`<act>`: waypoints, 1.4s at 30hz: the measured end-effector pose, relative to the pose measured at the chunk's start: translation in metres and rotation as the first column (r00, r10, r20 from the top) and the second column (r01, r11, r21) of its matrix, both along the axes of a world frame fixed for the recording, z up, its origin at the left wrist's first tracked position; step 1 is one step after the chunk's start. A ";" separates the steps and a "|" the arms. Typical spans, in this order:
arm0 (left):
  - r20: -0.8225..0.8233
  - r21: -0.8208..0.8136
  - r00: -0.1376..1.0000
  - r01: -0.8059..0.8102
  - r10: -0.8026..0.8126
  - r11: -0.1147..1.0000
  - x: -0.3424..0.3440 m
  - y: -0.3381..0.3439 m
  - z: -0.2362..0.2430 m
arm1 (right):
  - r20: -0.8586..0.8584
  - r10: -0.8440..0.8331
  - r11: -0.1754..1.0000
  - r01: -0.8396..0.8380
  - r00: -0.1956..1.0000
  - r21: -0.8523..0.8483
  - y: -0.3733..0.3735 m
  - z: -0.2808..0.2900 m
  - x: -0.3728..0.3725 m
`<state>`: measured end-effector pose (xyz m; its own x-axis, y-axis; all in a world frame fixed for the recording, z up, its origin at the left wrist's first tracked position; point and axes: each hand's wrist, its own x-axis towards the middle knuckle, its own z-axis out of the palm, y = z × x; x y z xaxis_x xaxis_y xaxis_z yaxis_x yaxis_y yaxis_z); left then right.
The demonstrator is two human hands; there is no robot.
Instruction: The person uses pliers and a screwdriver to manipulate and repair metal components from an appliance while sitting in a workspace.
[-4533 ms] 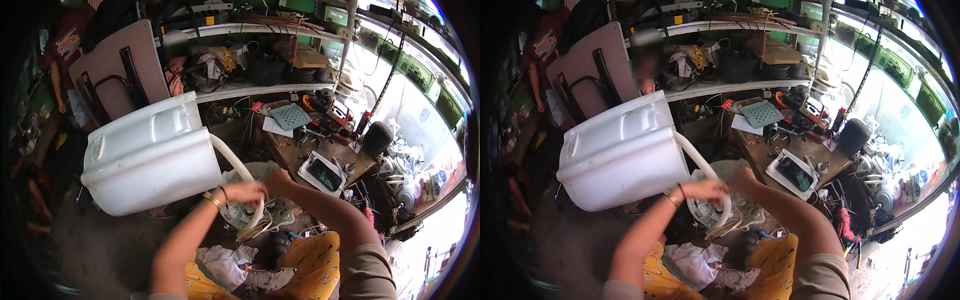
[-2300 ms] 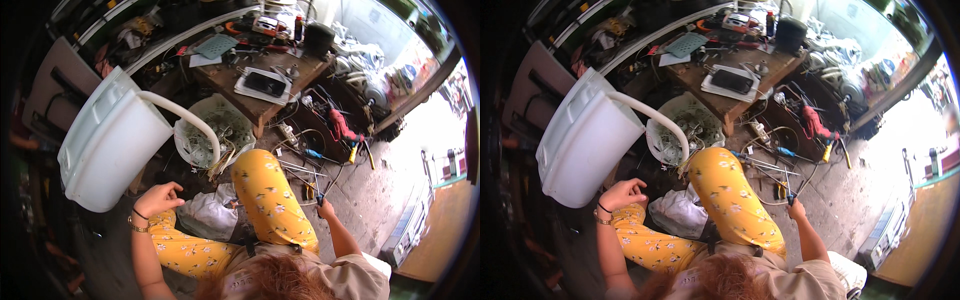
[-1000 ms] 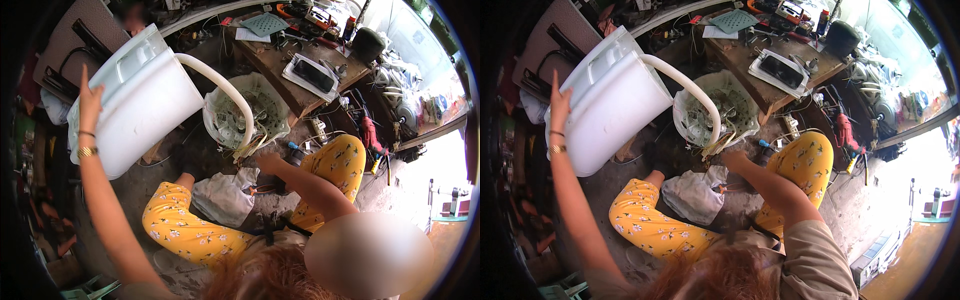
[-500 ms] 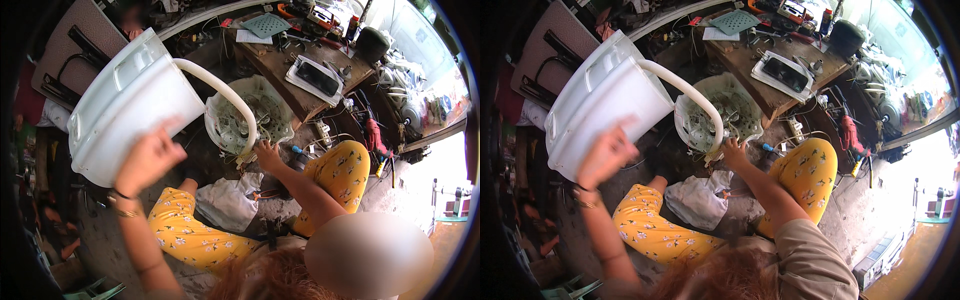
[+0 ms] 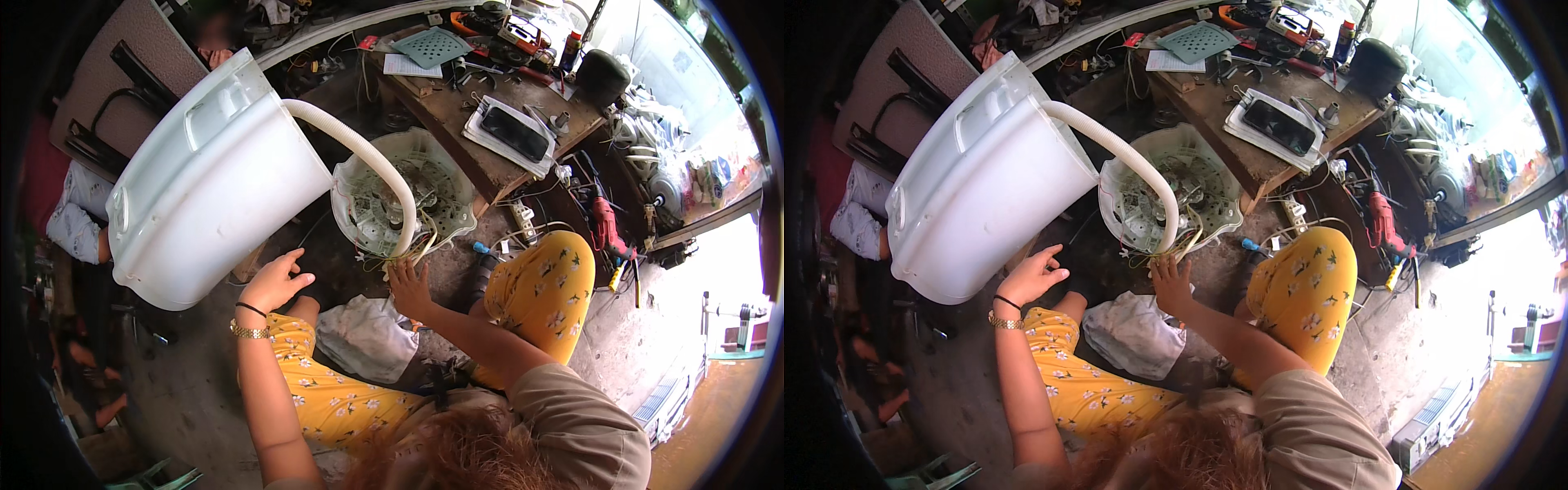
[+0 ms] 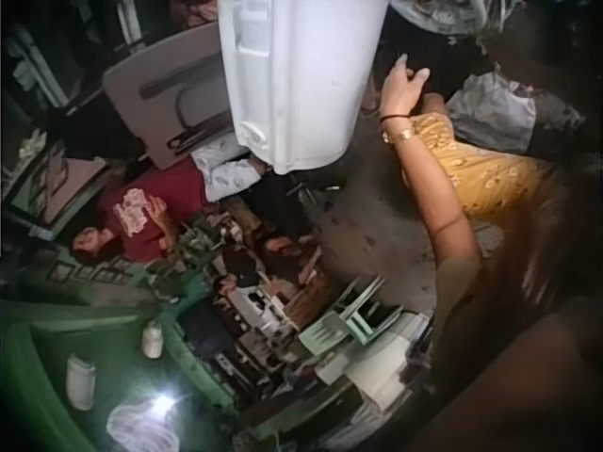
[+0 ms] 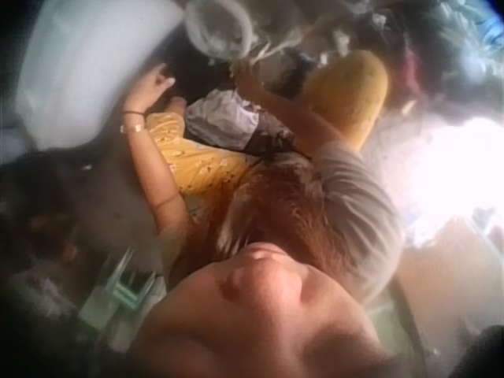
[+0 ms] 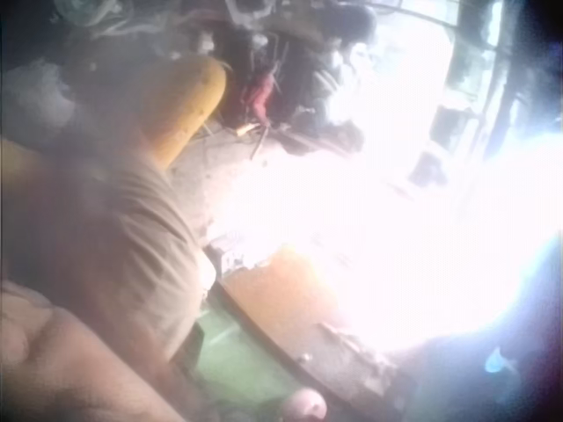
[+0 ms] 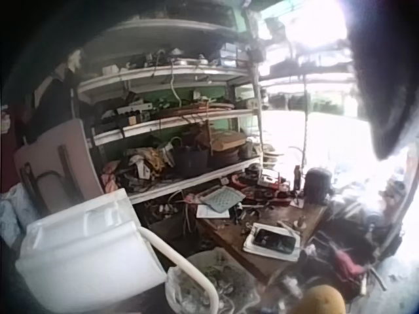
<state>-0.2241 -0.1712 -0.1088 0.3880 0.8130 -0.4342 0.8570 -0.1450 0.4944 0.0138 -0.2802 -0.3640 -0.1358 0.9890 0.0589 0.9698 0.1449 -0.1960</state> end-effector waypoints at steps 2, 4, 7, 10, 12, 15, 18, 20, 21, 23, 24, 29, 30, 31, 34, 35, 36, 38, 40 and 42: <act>0.107 -0.096 0.993 -0.033 0.043 0.995 0.009 -0.004 0.006 | -0.060 -0.069 0.996 0.072 0.996 0.060 0.006 0.004 0.004; 0.106 -0.075 0.994 -0.019 0.027 0.997 0.011 -0.009 0.006 | -0.103 -0.105 0.989 0.115 0.989 0.097 0.018 0.003 0.018; 0.061 -0.037 0.998 0.007 -0.005 0.999 0.010 -0.013 0.005 | -0.104 -0.164 0.983 0.171 0.981 0.066 0.039 0.001 0.046; 0.064 -0.038 0.998 -0.010 0.013 0.999 0.009 -0.010 0.001 | -0.160 -0.175 0.983 0.182 0.972 0.032 0.049 -0.006 0.073; 0.057 -0.043 0.998 -0.022 0.024 0.999 0.009 -0.007 -0.003 | -0.142 -0.131 0.990 0.138 0.981 0.041 0.050 -0.005 0.075; 0.012 -0.038 1.000 -0.007 0.008 0.999 0.011 -0.002 -0.007 | -0.140 -0.106 0.993 0.112 0.984 0.034 0.050 -0.005 0.074; -0.003 -0.036 1.000 0.006 -0.006 0.999 0.014 -0.001 -0.009 | -0.127 -0.105 0.994 0.100 0.986 -0.043 0.052 0.002 0.074; -0.003 -0.021 1.000 0.011 -0.011 1.000 0.018 -0.002 -0.009 | -0.106 -0.099 0.990 0.087 0.989 -0.112 0.052 0.007 0.073; 0.003 -0.013 1.000 0.030 -0.030 0.999 0.021 -0.002 -0.010 | -0.067 -0.077 0.993 0.070 0.995 -0.095 0.051 0.004 0.073; 0.014 0.005 0.998 0.069 -0.069 0.998 0.027 -0.002 -0.018 | 0.013 -0.037 0.997 0.038 0.999 -0.062 0.045 -0.002 0.071; 0.016 0.040 0.993 0.119 -0.119 0.992 0.031 -0.001 -0.026 | 0.010 -0.043 0.997 0.043 0.999 -0.059 0.045 -0.006 0.071; -0.178 0.233 0.942 0.322 -0.285 0.918 0.064 0.008 -0.093 | -0.040 -0.037 0.998 0.034 0.999 -0.050 0.049 -0.016 0.070; -0.248 0.310 0.920 0.373 -0.305 0.874 0.075 0.011 -0.108 | -0.045 -0.032 0.997 0.029 0.998 -0.070 0.050 -0.015 0.070; -0.302 0.289 0.893 0.420 -0.334 0.860 0.089 0.014 -0.122 | -0.045 -0.031 0.996 0.027 0.999 -0.089 0.051 -0.013 0.070; -0.422 0.332 0.821 0.536 -0.386 0.777 0.122 0.023 -0.196 | -0.054 -0.028 0.997 0.024 0.998 -0.069 0.055 -0.016 0.074; -0.474 0.404 0.806 0.557 -0.355 0.726 0.127 0.024 -0.227 | -0.056 -0.034 0.997 0.030 0.998 -0.070 0.057 -0.017 0.075; -0.528 0.465 0.793 0.569 -0.303 0.678 0.123 0.020 -0.246 | -0.067 -0.021 0.997 0.016 0.998 -0.072 0.057 -0.016 0.069; -0.543 0.325 0.790 0.508 -0.282 0.797 0.133 0.018 -0.255 | -0.063 -0.015 0.998 0.011 0.998 -0.056 0.056 -0.021 0.073; -0.522 0.321 0.810 0.477 -0.267 0.818 0.130 0.019 -0.257 | -0.051 -0.005 0.997 0.002 0.999 -0.075 0.057 -0.022 0.073; -0.448 0.452 0.849 0.486 -0.281 0.748 0.120 0.018 -0.259 | -0.064 0.004 0.997 -0.009 0.998 -0.077 0.056 -0.020 0.075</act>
